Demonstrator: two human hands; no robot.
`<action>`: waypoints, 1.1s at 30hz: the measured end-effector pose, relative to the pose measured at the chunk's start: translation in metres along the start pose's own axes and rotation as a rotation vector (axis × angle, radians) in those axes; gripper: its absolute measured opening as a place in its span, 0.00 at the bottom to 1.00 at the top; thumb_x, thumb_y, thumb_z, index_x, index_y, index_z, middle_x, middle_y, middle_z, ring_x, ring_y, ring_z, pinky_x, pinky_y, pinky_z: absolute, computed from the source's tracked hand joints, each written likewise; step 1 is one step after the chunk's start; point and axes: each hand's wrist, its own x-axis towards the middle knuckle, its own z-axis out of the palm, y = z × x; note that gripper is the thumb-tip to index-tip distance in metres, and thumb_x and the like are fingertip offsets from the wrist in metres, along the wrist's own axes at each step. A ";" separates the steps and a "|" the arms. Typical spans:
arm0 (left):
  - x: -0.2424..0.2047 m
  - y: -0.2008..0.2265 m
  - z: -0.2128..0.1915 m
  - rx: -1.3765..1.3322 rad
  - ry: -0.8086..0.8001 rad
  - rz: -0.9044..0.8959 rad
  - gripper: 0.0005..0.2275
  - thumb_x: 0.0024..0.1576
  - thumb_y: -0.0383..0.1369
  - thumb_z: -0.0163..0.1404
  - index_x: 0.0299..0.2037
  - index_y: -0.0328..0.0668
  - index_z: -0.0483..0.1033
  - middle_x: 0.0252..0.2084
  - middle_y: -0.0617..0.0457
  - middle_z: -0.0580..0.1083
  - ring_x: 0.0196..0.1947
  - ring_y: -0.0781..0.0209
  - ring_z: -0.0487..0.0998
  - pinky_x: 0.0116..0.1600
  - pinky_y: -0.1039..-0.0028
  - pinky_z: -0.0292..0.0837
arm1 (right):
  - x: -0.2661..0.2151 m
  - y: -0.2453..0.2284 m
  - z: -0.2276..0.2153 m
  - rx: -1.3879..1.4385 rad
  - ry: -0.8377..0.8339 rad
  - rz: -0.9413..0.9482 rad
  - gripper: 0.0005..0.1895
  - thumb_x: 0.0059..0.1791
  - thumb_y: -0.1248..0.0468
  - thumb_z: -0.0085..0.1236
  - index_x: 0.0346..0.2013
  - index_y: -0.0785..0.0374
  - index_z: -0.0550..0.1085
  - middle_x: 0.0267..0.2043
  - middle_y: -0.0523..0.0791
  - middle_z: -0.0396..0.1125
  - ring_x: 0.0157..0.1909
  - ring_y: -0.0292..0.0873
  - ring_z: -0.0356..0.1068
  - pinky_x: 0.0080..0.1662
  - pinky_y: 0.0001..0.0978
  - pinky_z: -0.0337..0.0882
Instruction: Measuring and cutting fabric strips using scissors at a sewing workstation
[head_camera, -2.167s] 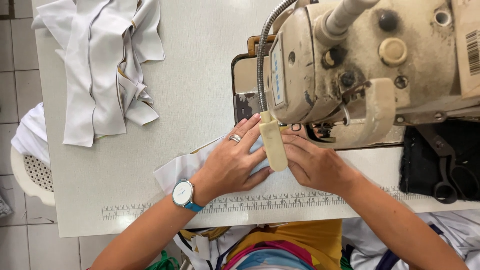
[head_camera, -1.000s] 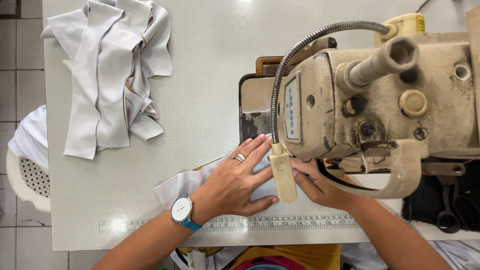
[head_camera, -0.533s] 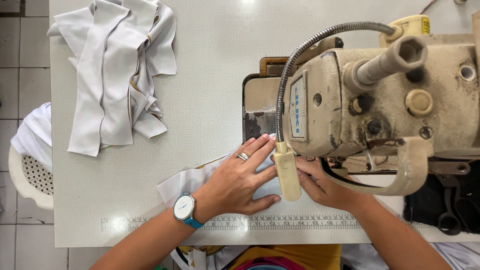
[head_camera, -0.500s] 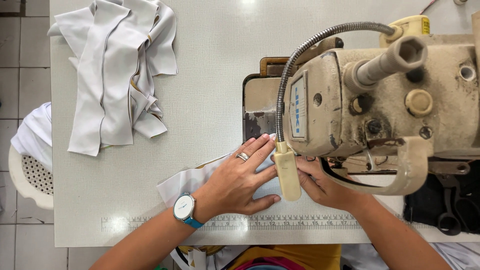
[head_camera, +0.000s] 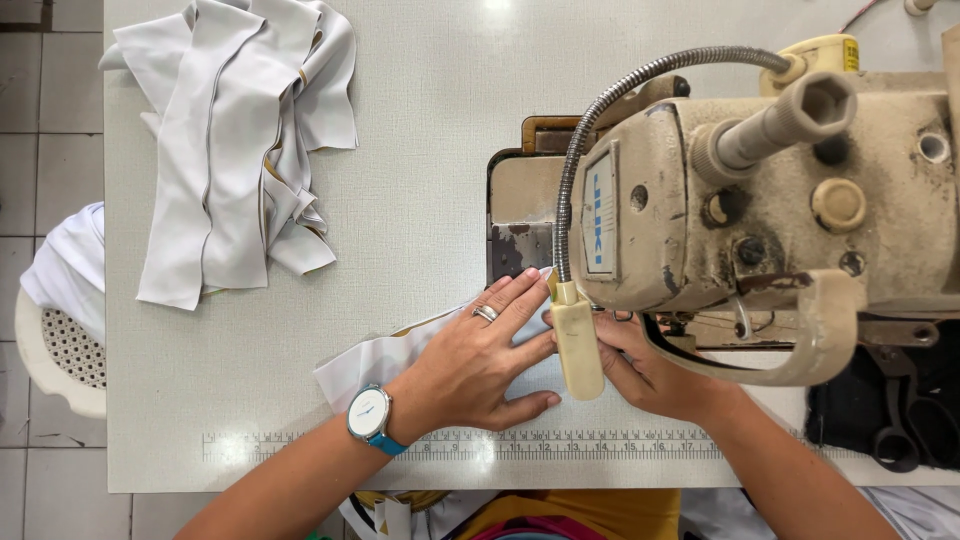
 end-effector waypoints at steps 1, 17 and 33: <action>0.000 0.000 0.000 0.002 -0.006 0.002 0.26 0.54 0.53 0.51 0.55 0.45 0.77 0.64 0.29 0.67 0.70 0.35 0.64 0.72 0.53 0.55 | 0.005 -0.007 -0.004 -0.007 -0.007 -0.002 0.14 0.56 0.63 0.47 0.49 0.65 0.78 0.43 0.50 0.78 0.50 0.58 0.77 0.59 0.57 0.70; 0.000 -0.001 -0.002 0.013 -0.002 0.009 0.25 0.54 0.53 0.51 0.55 0.45 0.78 0.63 0.30 0.68 0.70 0.35 0.65 0.72 0.53 0.56 | -0.006 0.010 0.001 0.070 0.000 0.003 0.14 0.56 0.65 0.46 0.45 0.67 0.79 0.40 0.50 0.78 0.43 0.54 0.80 0.53 0.51 0.76; -0.002 -0.001 0.000 0.029 0.005 0.026 0.25 0.55 0.54 0.49 0.53 0.45 0.78 0.61 0.32 0.70 0.69 0.36 0.66 0.72 0.54 0.56 | -0.017 0.024 0.007 0.097 -0.011 -0.008 0.15 0.57 0.64 0.43 0.47 0.65 0.79 0.39 0.48 0.78 0.44 0.53 0.79 0.57 0.51 0.72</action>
